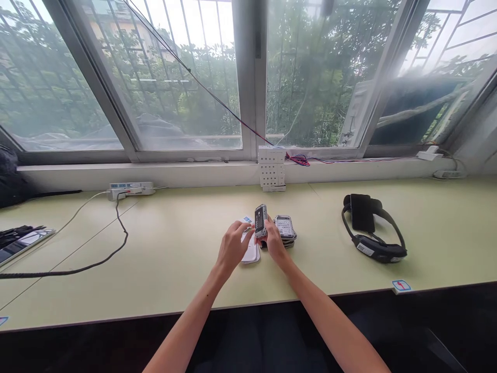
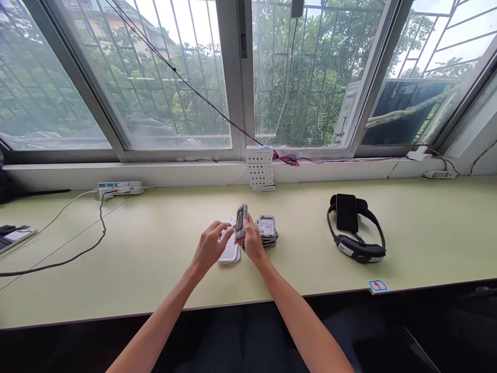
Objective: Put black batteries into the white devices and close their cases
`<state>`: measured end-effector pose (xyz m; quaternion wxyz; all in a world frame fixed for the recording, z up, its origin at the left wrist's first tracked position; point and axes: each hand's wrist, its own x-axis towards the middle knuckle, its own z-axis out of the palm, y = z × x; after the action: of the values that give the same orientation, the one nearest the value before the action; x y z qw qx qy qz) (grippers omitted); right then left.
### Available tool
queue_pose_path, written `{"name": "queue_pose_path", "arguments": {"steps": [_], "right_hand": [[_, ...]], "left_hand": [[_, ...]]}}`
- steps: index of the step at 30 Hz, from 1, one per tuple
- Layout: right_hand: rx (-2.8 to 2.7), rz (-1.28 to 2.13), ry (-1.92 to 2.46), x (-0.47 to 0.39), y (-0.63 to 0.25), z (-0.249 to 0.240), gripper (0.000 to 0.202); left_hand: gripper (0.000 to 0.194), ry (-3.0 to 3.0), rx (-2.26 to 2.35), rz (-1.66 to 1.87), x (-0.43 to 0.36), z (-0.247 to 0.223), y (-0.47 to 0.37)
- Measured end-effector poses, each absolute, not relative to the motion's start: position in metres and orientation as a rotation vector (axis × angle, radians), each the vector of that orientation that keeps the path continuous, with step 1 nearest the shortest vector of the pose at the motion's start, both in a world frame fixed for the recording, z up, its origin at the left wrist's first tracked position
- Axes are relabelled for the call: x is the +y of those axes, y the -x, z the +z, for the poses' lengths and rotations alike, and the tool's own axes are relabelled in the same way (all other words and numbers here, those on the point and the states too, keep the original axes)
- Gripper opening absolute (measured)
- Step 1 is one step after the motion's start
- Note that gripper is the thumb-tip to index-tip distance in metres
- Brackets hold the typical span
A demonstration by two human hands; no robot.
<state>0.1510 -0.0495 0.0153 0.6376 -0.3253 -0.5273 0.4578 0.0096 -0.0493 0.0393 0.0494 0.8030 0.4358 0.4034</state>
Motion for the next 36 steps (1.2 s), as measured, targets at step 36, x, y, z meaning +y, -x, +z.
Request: {"name": "queue_pose_path", "arguments": {"steps": [36], "right_hand": [[-1.663,0.717,0.678,-0.05,-0.15,0.002,0.073]], "left_hand": [[0.029,-1.124,0.763,1.019,-0.036,0.074,0.001]]}}
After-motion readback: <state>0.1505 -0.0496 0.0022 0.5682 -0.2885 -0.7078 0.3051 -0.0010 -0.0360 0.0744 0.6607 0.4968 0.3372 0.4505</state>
